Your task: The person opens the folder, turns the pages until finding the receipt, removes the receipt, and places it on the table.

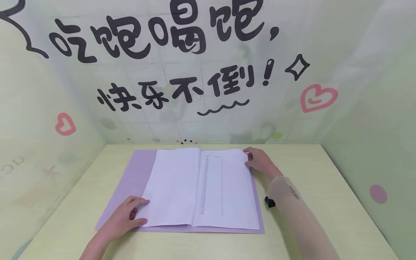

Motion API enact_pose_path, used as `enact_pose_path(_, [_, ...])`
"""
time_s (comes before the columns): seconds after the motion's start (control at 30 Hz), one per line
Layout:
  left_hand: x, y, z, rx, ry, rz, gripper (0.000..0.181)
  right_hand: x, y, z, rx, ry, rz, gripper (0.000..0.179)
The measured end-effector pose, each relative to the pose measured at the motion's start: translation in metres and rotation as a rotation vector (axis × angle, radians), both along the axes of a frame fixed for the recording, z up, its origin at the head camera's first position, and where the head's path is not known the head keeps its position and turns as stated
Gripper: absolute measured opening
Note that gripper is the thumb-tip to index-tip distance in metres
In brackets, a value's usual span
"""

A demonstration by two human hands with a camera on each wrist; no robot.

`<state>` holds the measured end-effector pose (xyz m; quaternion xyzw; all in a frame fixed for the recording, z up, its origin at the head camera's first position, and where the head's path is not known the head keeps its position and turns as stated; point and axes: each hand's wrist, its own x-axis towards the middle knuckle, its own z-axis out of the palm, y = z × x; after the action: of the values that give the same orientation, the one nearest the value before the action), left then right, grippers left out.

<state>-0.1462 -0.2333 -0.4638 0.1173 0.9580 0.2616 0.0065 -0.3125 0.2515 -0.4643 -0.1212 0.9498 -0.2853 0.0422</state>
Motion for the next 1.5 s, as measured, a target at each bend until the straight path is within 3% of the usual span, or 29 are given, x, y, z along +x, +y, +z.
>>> enact_pose_path(0.37, [-0.002, -0.003, -0.004, -0.007, 0.009, -0.009, 0.055, 0.004, -0.001, 0.004, -0.14, -0.021, -0.007, 0.058])
enact_pose_path(0.73, [-0.003, -0.003, -0.001, -0.004, 0.0, -0.006, 0.054, 0.005, 0.002, 0.007, -0.211, 0.038, 0.034, 0.06])
enact_pose_path(0.97, [-0.001, -0.002, 0.003, 0.019, -0.019, -0.018, 0.055, 0.006, 0.004, 0.014, -0.217, 0.084, 0.105, 0.047])
enact_pose_path(1.27, [-0.002, -0.002, 0.0, 0.017, 0.004, -0.025, 0.054, 0.009, 0.004, 0.021, -0.22, 0.081, 0.096, 0.038])
enact_pose_path(1.5, [-0.001, -0.002, -0.003, 0.02, 0.017, -0.032, 0.054, 0.01, 0.006, 0.036, -0.222, 0.047, 0.111, 0.039])
